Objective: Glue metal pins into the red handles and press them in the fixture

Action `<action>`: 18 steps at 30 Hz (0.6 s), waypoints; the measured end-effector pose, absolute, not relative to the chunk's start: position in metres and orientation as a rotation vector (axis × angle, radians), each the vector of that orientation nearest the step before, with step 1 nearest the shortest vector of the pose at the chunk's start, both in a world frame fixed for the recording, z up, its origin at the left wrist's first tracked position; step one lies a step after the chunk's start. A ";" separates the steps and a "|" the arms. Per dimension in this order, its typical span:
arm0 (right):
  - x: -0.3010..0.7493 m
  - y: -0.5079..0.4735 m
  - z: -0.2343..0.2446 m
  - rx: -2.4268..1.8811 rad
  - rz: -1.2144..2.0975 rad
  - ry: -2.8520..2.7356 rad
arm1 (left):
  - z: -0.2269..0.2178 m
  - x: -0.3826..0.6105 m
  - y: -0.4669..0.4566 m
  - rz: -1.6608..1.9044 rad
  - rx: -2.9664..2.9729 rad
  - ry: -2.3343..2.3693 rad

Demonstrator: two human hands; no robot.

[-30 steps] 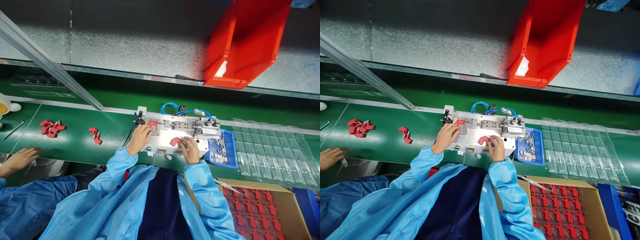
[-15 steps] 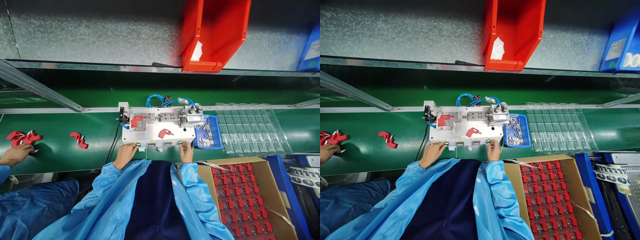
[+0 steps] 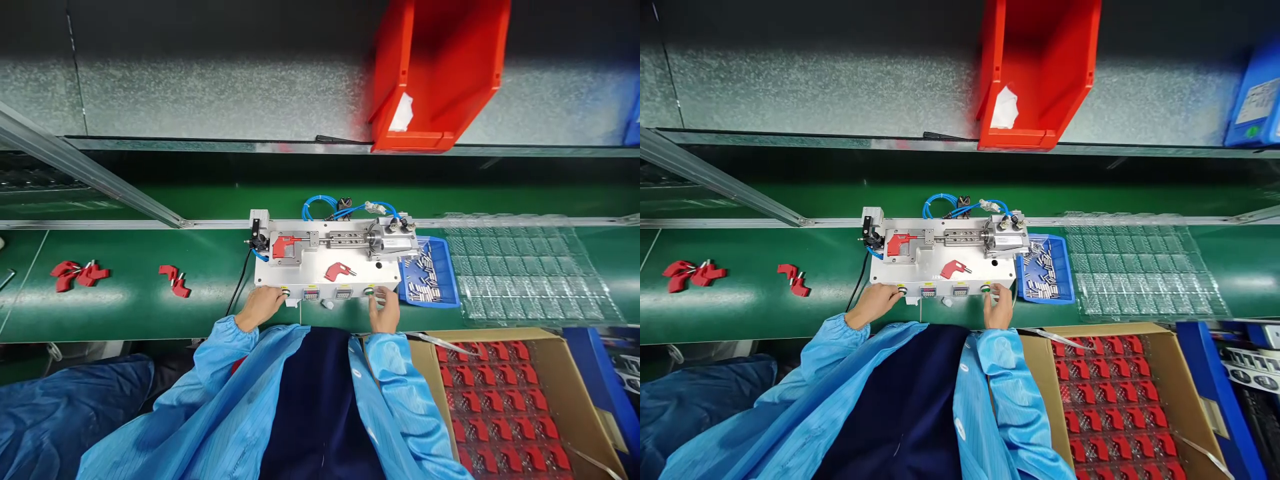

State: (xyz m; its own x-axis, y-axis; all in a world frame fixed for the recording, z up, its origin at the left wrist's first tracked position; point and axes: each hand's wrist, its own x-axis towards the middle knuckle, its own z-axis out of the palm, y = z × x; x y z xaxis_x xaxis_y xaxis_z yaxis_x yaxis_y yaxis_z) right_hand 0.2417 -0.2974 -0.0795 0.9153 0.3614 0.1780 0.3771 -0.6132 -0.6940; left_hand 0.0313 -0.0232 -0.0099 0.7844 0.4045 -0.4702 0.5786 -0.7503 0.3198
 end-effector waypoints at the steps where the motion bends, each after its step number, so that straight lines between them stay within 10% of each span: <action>1: 0.241 -0.298 -0.078 -2.288 -0.123 -0.551 | -0.006 0.036 -0.024 -0.470 2.500 0.678; 18: 0.235 -0.286 -0.084 -2.305 -0.372 -0.698 | -0.012 0.131 -0.071 0.034 2.528 0.292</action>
